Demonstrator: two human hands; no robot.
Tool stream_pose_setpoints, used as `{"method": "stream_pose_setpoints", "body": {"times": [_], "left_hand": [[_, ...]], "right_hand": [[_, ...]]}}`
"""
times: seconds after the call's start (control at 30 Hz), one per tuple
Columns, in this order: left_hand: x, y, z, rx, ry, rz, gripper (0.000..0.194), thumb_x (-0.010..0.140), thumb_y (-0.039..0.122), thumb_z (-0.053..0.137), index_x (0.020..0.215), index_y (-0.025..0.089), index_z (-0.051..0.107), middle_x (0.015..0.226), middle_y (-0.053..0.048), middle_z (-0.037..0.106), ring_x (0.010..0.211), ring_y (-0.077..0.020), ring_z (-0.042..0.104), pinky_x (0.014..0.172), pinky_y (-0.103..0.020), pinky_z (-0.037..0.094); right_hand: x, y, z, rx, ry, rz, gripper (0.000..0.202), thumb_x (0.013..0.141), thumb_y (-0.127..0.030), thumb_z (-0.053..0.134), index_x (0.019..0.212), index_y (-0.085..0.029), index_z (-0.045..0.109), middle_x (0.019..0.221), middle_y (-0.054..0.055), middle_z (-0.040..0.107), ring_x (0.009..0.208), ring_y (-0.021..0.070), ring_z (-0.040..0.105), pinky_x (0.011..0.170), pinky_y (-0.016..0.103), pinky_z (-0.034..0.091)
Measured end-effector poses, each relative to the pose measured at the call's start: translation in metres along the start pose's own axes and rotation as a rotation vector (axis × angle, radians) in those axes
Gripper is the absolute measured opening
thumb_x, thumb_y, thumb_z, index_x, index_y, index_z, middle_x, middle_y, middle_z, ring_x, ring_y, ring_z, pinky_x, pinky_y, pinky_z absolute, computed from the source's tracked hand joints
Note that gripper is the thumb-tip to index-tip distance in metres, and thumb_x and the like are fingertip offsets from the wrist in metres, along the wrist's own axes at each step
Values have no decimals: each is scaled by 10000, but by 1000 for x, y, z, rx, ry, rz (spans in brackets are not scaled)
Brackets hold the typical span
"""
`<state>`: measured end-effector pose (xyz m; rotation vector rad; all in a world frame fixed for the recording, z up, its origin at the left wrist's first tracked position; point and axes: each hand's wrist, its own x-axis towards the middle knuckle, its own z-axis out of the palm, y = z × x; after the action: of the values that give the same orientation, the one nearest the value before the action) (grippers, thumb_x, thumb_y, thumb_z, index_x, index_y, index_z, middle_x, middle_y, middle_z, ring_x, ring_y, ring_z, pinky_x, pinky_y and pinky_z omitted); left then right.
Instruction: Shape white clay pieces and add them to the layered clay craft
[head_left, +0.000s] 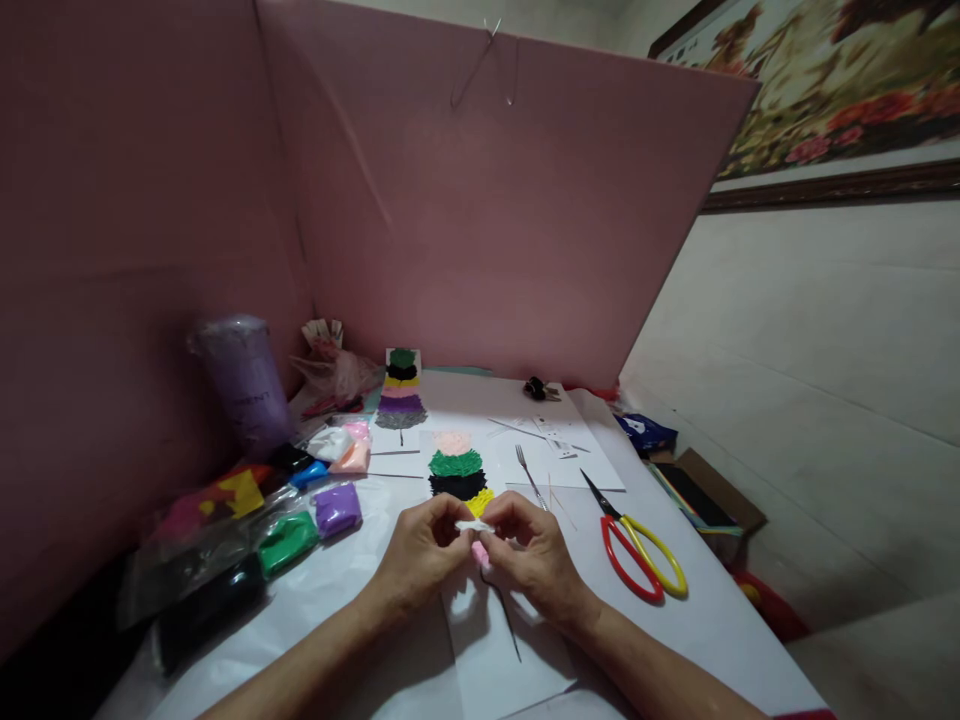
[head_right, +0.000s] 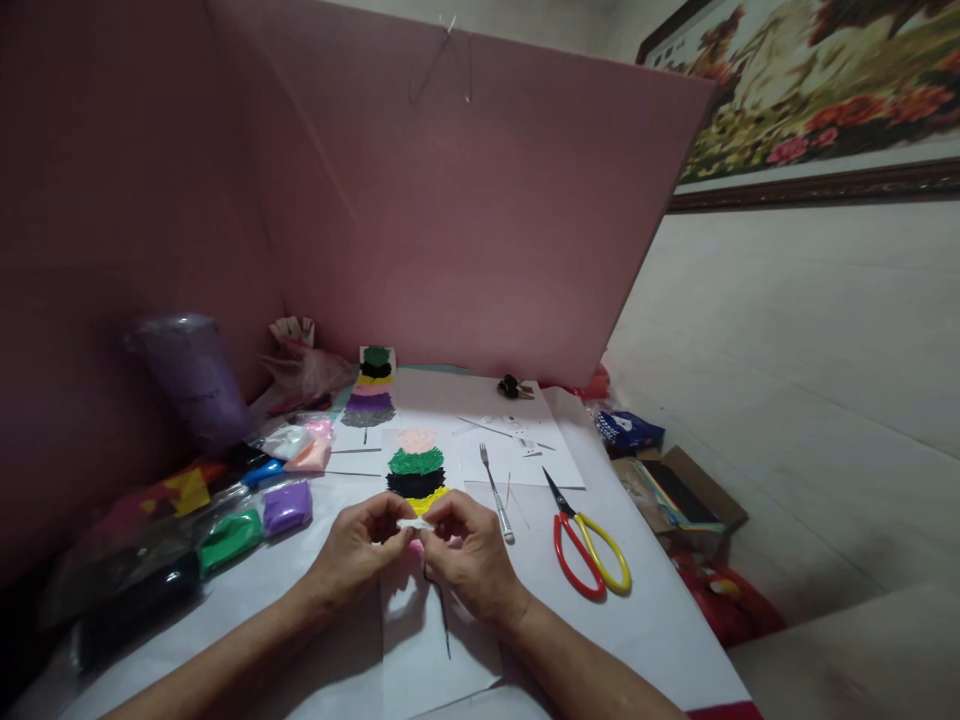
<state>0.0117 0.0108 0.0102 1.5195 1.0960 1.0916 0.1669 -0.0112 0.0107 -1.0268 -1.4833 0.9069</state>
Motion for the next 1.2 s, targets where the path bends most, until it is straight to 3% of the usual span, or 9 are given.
{"method": "stream_pose_setpoints", "body": {"times": [0.23,0.4,0.53,0.7,0.93,1.07,1.2], "left_hand": [[5,4,-1,-156,129,-131,112,624,240,644,640,145,588,517,43,519,425,-80,435,403,-192,334],[9,0,-8,-291,238,-149,149,614,244,693,650,131,601,525,51,522,406,-55,407,400,-181,319],[10,0,-13,-379,264,-155,239,614,291,743,759,134,636,577,43,561,426,-67,441,414,-195,354],[6,7,-14,-400,170,-172,255,616,342,778,700,126,673,574,19,557,461,-75,457,443,-202,371],[4,9,-10,-253,39,-38,240,629,332,784,798,161,773,924,-65,592,712,-137,579,545,-220,450],[4,1,-6,-336,-27,-133,434,651,326,782,1051,178,707,802,-36,640,555,-106,554,499,-231,439],[2,-1,-5,-382,-105,-174,331,694,367,754,902,112,713,679,-60,673,557,-142,596,508,-243,442]], "right_hand": [[7,2,-4,246,121,141,95,677,-189,668,688,-178,575,572,-50,539,464,95,495,458,221,426],[12,4,-9,304,272,201,104,645,-175,676,642,-171,572,511,-57,528,422,78,471,411,192,396],[14,7,-12,273,310,237,165,651,-250,723,675,-174,579,529,-53,525,416,83,461,365,190,376],[15,7,-13,228,274,221,285,659,-381,779,760,-167,620,603,-31,562,468,99,491,405,220,441],[10,8,-11,222,100,210,346,732,-472,730,821,-161,605,656,-19,575,438,90,504,361,208,410],[4,0,-9,250,1,190,321,744,-443,729,851,-172,594,687,-12,595,508,112,552,420,218,448],[0,-2,-6,227,-47,165,289,748,-396,733,877,-180,592,678,-20,590,523,115,548,450,225,444]]}}
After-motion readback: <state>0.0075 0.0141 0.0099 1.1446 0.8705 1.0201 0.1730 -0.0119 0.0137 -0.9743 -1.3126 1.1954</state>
